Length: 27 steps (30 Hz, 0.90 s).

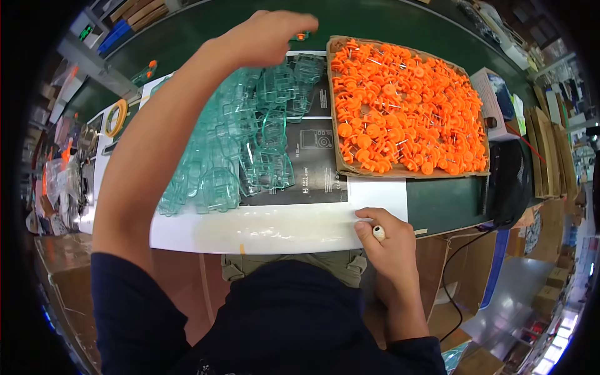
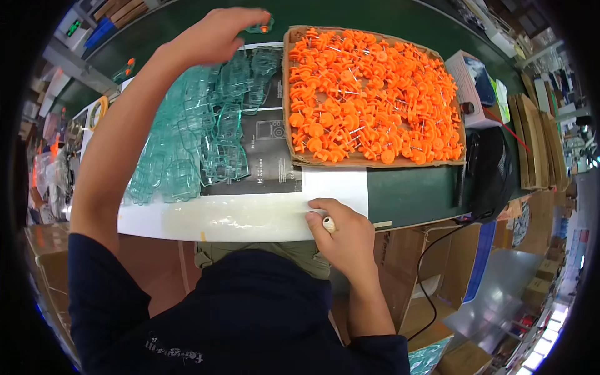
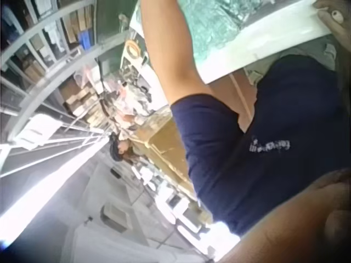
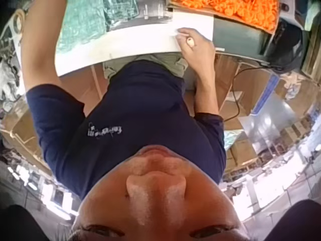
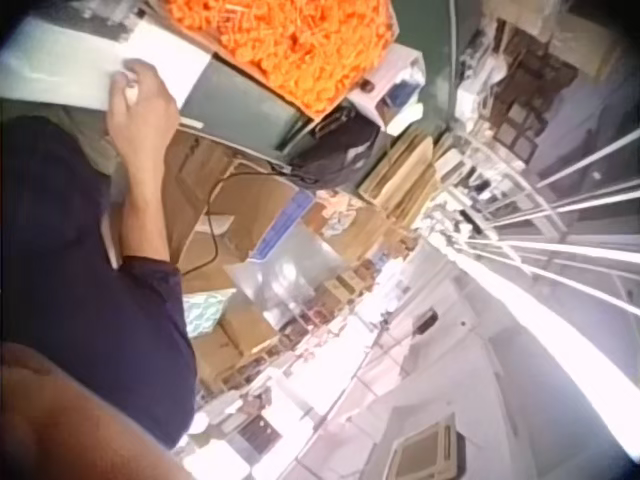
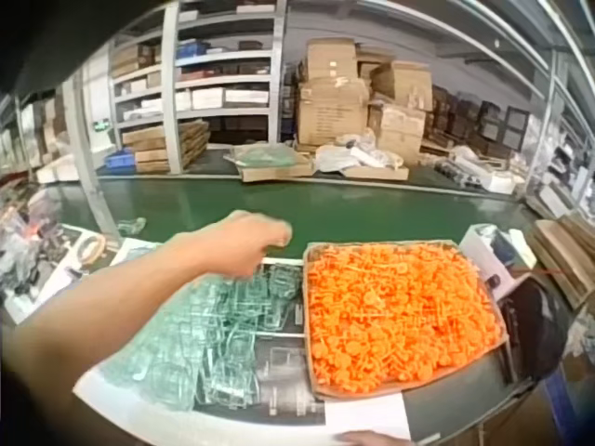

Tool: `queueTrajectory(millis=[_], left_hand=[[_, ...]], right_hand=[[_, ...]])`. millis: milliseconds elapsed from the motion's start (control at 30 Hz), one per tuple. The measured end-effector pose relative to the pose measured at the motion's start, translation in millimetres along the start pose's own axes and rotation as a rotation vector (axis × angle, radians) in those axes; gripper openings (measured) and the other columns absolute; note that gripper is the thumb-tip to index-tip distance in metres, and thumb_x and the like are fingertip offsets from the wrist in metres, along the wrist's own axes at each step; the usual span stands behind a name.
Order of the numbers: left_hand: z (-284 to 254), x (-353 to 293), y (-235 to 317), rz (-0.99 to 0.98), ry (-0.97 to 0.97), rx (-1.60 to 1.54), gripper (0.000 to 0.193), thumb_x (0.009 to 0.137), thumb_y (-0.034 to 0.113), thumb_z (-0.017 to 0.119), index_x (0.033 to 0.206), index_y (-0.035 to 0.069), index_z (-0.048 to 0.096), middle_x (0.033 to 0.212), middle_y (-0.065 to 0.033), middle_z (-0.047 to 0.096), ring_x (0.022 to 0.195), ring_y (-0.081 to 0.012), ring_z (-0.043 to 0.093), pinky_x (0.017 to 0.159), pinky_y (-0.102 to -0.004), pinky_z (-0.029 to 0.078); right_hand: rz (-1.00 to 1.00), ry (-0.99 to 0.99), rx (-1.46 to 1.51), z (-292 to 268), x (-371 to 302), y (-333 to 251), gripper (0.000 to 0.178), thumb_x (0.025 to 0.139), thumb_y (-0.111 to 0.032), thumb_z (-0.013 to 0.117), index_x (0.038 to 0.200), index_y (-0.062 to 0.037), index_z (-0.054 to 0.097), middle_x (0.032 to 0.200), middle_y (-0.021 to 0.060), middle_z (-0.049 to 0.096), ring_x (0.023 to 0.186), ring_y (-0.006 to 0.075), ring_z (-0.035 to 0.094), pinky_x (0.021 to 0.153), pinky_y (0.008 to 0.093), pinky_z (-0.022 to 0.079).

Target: The person assembles components by applying lubricant to axle assemblies with a dispenser pen, fitting them into plastic housings by hand, and placing the assembled pieces onto the conveyor belt.

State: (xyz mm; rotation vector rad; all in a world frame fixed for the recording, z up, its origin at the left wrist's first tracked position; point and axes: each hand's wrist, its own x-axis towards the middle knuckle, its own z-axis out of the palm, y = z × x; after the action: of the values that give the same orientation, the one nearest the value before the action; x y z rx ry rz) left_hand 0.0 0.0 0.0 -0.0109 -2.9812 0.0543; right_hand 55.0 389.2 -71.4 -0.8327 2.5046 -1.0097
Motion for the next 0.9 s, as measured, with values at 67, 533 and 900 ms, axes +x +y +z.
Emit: queueTrajectory(millis=[67,533,900], left_hand=[[-4,-36,14,0.050,-0.046,0.089,0.063,0.076,-0.005,0.072,0.133,0.019,0.060,0.140,-0.0026,0.063,0.137,-0.0225,0.053,0.124,-0.0501,0.028],[-20,-73,23,0.413,0.223,0.075,0.058,0.074,0.008,0.077,0.129,0.010,0.057,0.132,-0.0069,0.061,0.122,-0.0264,0.059,0.118,-0.0449,0.041],[15,-208,195,0.099,0.249,-0.415,0.041,0.082,0.021,0.076,0.121,0.010,0.067,0.131,-0.0087,0.061,0.114,-0.0277,0.058,0.093,-0.0401,0.045]], right_hand=[[0.014,-0.038,0.010,-2,1,1,0.024,0.088,-0.023,0.072,0.106,-0.0075,0.076,0.086,0.0085,0.075,0.071,0.0239,0.067,0.067,0.0320,0.052],[-0.104,-0.033,0.184,-1,3,11,0.018,0.088,-0.012,0.072,0.103,-0.0024,0.075,0.078,0.0073,0.071,0.066,0.0160,0.060,0.064,0.0273,0.047],[-0.061,0.192,0.257,-44,33,-12,0.013,0.088,-0.011,0.073,0.098,-0.0036,0.076,0.078,0.0050,0.072,0.067,0.0135,0.060,0.063,0.0253,0.048]])
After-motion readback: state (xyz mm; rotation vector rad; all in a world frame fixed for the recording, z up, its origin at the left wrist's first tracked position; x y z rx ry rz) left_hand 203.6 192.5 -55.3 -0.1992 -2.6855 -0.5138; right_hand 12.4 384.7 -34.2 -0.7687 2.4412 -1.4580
